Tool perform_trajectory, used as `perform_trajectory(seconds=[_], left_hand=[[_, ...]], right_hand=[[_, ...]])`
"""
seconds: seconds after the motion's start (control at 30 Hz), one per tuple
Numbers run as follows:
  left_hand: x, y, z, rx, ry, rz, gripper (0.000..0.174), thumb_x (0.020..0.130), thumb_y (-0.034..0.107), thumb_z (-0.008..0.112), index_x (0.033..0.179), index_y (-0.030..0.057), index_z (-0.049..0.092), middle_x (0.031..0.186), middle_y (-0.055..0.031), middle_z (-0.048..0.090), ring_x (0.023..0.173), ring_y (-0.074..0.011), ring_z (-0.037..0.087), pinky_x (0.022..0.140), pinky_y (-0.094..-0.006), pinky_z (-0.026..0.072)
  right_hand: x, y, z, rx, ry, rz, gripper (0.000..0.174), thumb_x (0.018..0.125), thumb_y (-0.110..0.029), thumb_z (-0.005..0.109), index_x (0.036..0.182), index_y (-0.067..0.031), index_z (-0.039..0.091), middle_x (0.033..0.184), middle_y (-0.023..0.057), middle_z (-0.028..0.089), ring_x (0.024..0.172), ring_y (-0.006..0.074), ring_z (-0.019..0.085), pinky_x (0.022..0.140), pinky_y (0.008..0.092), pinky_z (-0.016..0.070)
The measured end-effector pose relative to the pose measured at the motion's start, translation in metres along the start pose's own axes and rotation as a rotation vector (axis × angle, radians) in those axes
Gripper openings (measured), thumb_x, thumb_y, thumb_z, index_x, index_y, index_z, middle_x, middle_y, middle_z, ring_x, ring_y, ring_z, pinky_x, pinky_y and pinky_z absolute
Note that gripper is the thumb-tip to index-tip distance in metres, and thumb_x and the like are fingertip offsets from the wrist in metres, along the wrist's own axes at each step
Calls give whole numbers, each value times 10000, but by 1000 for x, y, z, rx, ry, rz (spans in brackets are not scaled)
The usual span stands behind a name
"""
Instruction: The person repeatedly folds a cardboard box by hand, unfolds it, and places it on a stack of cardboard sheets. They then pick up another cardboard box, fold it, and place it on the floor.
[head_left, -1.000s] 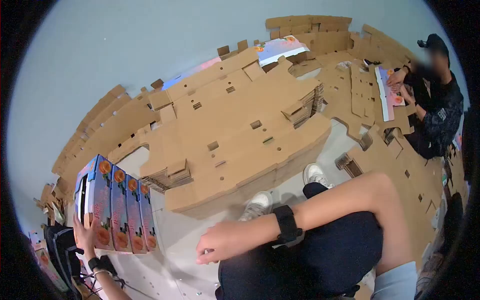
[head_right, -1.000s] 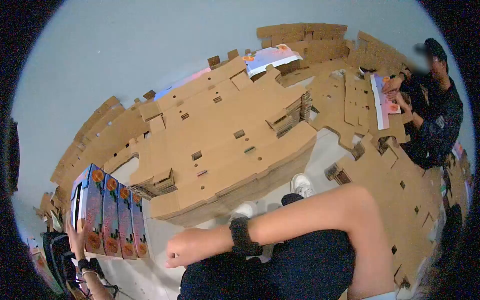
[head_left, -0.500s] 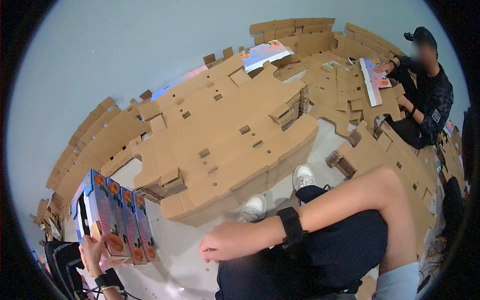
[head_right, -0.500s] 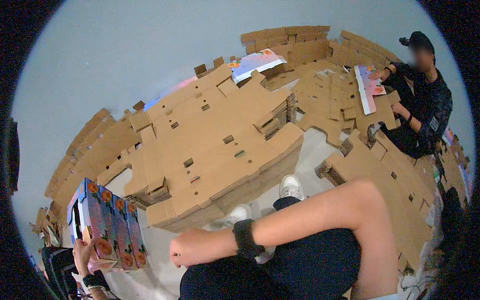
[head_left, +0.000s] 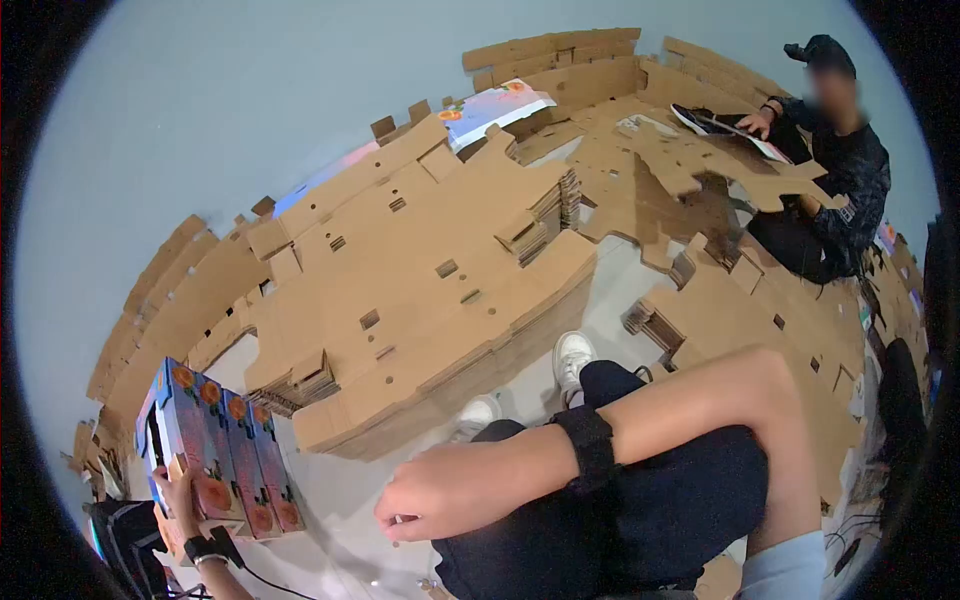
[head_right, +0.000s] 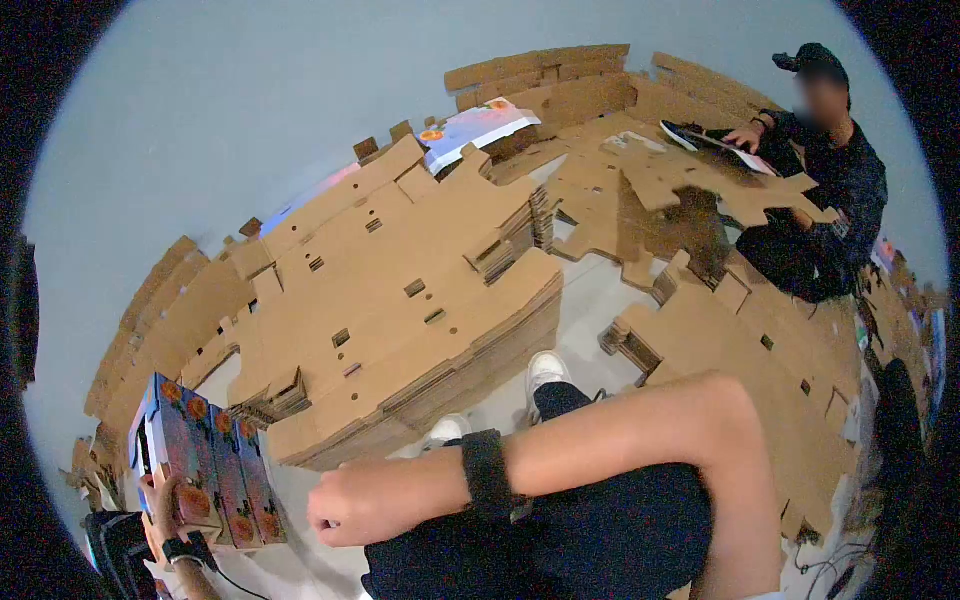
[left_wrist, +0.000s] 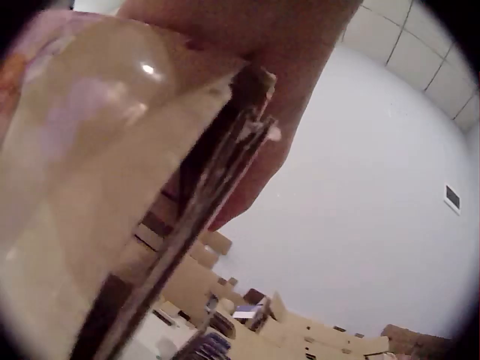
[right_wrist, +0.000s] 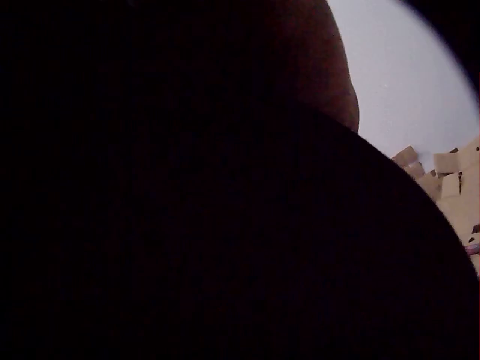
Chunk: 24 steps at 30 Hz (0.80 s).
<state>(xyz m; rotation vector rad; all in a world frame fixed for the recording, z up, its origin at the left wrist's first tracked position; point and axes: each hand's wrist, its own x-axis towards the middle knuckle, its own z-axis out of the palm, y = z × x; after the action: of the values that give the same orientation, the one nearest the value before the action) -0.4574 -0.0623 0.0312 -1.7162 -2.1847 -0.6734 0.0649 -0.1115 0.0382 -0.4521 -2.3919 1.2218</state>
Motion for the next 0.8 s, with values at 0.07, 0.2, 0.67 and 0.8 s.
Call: perform_trajectory(seconds=[0.07, 0.2, 0.67, 0.8], left_hand=[[-8, 9, 1, -97, 40, -4, 541, 710, 255, 743, 1105, 21, 457, 946, -140, 548, 901, -205, 553, 790, -364, 446], [-19, 55, 7, -253, 85, 39, 658, 678, 191, 785, 1210, 35, 429, 1042, -127, 573, 992, -218, 571, 857, -357, 454], [-14, 330, 72, -518, -721, 929, 753, 609, 199, 810, 1266, 73, 464, 1213, -155, 509, 1141, -326, 507, 978, -406, 404], [-56, 357, 74, -65, -640, 1090, 689, 599, 266, 817, 1181, 86, 496, 1271, -182, 476, 1240, -371, 429, 1000, -441, 364]], right_hand=[[-6, 2, -3, 18, -13, -20, 247, 926, -266, 499, 905, -54, 624, 802, 158, 643, 775, 364, 614, 688, 448, 483], [-10, -17, -2, -2, 18, -109, 259, 939, -291, 487, 966, -59, 599, 857, 142, 633, 833, 341, 610, 743, 434, 476], [-22, -6, -3, -112, 113, -369, 311, 939, -244, 518, 1150, -17, 516, 1128, 116, 515, 1062, 263, 529, 894, 399, 403], [-25, 0, -9, -111, -20, -222, 274, 909, -222, 557, 1111, -38, 533, 1076, 110, 518, 1029, 263, 545, 870, 400, 409]])
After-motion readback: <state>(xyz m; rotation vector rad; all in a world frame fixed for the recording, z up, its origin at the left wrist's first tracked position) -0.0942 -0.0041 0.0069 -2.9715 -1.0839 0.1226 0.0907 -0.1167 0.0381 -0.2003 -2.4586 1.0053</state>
